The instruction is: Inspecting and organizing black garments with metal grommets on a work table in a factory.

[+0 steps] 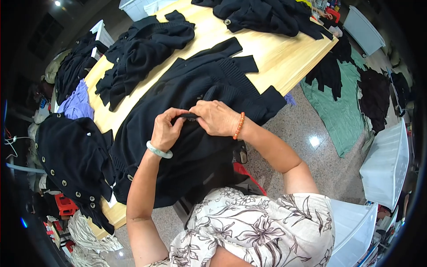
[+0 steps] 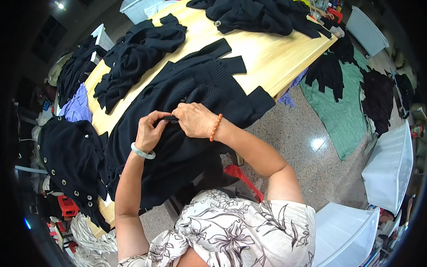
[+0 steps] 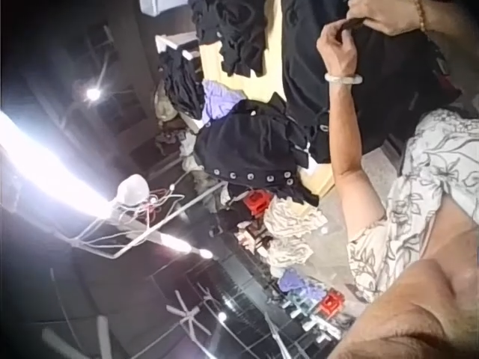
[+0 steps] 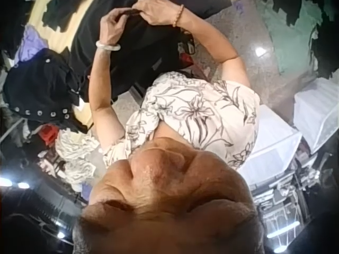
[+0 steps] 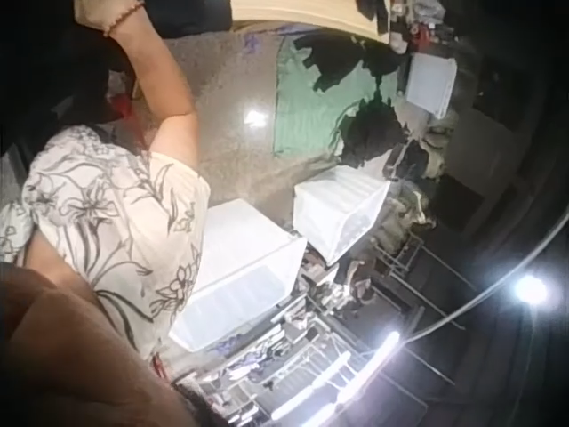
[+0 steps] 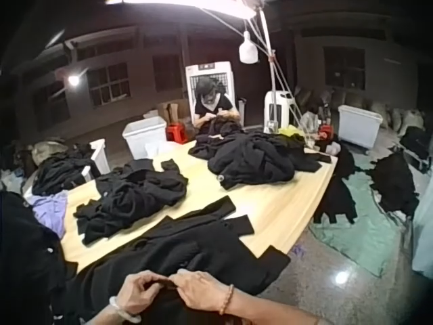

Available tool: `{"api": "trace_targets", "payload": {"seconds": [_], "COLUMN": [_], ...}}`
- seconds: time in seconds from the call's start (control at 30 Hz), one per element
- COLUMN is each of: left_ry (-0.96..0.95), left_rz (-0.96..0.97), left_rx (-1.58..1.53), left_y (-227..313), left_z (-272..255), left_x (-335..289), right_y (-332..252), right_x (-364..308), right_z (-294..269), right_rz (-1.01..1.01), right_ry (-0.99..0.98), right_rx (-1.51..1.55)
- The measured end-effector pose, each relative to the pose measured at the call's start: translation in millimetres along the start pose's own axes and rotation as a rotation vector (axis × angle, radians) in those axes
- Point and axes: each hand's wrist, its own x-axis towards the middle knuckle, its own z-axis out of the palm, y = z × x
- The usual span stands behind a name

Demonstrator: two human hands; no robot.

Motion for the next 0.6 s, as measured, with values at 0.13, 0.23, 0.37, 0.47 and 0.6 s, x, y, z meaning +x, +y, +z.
{"api": "trace_targets", "payload": {"seconds": [0.13,0.23,0.37,0.47,0.6], "left_ry": [0.009,-0.043,-0.071,-0.016,0.137], "left_rz": [-0.012,-0.01,-0.034,-0.042,-0.007], "left_rx": [-0.019,-0.023,-0.108,0.071,0.428], "left_y": [-0.7,2.6,2.3,9.6,27.3], "left_z": [0.3,-1.6,-2.4,1.8,5.5], "left_x": [1.1,3.5,5.1,8.8,15.7], "right_y": [1.9,4.0,4.9,6.9,17.1], "right_x": [-1.9,-8.8,-16.5,-22.8,-28.1], "right_z": [2.4,0.1,-7.1,-14.9,-31.2], "right_rz": [-0.041,-0.077,-0.032,0.07,0.169], "right_ry": [0.082,0.162,0.187,0.195,0.164], "right_rx": [0.017,0.093,0.081,-0.032,-0.203]}}
